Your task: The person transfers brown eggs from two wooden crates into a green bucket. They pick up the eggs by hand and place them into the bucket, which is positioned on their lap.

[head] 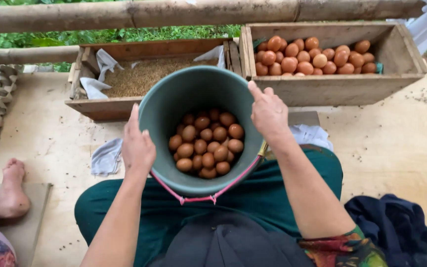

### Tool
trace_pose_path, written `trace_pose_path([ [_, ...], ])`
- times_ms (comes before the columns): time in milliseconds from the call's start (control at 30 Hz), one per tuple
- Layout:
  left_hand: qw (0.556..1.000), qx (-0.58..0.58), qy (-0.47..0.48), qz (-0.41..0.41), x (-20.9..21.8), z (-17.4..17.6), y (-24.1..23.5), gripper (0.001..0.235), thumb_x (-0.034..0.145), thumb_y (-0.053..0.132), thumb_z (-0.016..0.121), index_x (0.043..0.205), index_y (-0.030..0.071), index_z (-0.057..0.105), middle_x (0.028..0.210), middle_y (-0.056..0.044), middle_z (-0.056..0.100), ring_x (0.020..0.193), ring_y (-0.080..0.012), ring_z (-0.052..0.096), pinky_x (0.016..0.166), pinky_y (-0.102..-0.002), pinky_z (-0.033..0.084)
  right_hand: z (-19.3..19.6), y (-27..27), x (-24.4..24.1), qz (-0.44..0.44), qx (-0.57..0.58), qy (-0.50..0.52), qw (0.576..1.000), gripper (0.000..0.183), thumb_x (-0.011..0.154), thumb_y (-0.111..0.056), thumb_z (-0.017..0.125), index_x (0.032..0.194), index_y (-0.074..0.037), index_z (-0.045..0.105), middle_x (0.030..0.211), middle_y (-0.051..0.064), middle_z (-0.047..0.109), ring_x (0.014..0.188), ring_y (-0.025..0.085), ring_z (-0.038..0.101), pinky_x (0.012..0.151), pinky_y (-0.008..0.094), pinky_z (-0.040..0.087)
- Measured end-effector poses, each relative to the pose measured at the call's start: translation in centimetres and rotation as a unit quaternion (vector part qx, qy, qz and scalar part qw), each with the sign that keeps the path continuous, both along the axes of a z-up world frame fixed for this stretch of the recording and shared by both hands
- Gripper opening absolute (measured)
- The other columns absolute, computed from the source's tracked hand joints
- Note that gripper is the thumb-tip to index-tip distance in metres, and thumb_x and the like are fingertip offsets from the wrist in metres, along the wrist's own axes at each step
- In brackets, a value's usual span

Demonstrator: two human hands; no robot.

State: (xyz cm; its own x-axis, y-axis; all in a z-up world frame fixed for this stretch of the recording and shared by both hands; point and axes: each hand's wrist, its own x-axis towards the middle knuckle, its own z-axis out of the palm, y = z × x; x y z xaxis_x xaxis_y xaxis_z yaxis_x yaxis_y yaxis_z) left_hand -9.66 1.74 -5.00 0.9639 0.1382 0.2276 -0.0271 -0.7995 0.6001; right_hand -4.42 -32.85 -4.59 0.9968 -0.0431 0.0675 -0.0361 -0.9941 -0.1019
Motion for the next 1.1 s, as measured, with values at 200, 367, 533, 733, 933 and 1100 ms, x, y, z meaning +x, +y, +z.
trace_pose_path([
  [200, 0.995, 0.009, 0.043, -0.088, 4.6, -1.0, -0.6, 0.070, 0.101, 0.005, 0.047, 0.162, 0.034, 0.031, 0.146, -0.017, 0.053, 0.127, -0.0489, 0.056, 0.105, -0.060, 0.047, 2.5, 0.1, -6.0, -0.090, 0.021, 0.045, 0.995, 0.074, 0.092, -0.011, 0.062, 0.159, -0.014, 0.033, 0.119, 0.021, 0.056, 0.096, 0.046, 0.071, 0.081, 0.060, 0.060],
  [367, 0.991, -0.018, 0.069, -0.115, 6.6, -1.5, -1.3, 0.066, 0.103, 0.012, 0.048, 0.161, 0.037, 0.028, 0.153, -0.010, 0.052, 0.131, -0.0429, 0.056, 0.109, -0.057, 0.046, 2.5, 0.8, -9.4, -0.151, 0.018, 0.041, 0.988, 0.070, 0.093, -0.007, 0.057, 0.159, -0.010, 0.032, 0.120, 0.023, 0.056, 0.096, 0.050, 0.071, 0.083, 0.064, 0.058],
  [533, 0.991, -0.075, 0.068, -0.086, 7.2, -4.1, -1.4, 0.052, 0.103, 0.016, 0.051, 0.149, 0.039, 0.046, 0.138, -0.008, 0.066, 0.124, -0.0354, 0.063, 0.104, -0.051, 0.050, 1.8, -0.6, -8.9, -0.147, 0.020, 0.014, 0.989, 0.061, 0.100, -0.010, 0.055, 0.158, -0.011, 0.036, 0.118, 0.024, 0.058, 0.096, 0.053, 0.070, 0.084, 0.065, 0.057],
  [733, 0.995, -0.093, 0.011, -0.027, 3.2, -2.0, -3.6, 0.053, 0.103, 0.011, 0.046, 0.153, 0.026, 0.044, 0.144, -0.014, 0.062, 0.123, -0.0403, 0.063, 0.102, -0.053, 0.051, -0.3, -4.1, -4.0, -0.087, 0.019, -0.029, 0.996, 0.060, 0.100, -0.015, 0.058, 0.157, -0.023, 0.042, 0.114, 0.017, 0.059, 0.090, 0.051, 0.072, 0.078, 0.061, 0.059],
  [933, 0.998, -0.068, 0.007, -0.001, 1.7, -1.2, -3.8, 0.060, 0.102, 0.003, 0.046, 0.159, 0.015, 0.034, 0.152, -0.020, 0.047, 0.125, -0.0476, 0.056, 0.105, -0.058, 0.048, -0.2, -4.0, -2.4, -0.074, 0.009, -0.024, 0.997, 0.062, 0.098, -0.018, 0.061, 0.155, -0.033, 0.043, 0.111, 0.015, 0.059, 0.087, 0.050, 0.071, 0.079, 0.060, 0.059],
  [1100, 0.992, -0.117, -0.011, -0.049, 1.4, 1.0, -4.0, 0.058, 0.101, -0.001, 0.040, 0.158, 0.009, 0.039, 0.144, -0.024, 0.051, 0.128, -0.0491, 0.053, 0.107, -0.057, 0.044, 1.1, -2.7, -3.2, -0.093, 0.024, -0.025, 0.995, 0.062, 0.099, -0.014, 0.060, 0.156, -0.029, 0.041, 0.107, 0.018, 0.058, 0.086, 0.050, 0.071, 0.078, 0.060, 0.060],
])
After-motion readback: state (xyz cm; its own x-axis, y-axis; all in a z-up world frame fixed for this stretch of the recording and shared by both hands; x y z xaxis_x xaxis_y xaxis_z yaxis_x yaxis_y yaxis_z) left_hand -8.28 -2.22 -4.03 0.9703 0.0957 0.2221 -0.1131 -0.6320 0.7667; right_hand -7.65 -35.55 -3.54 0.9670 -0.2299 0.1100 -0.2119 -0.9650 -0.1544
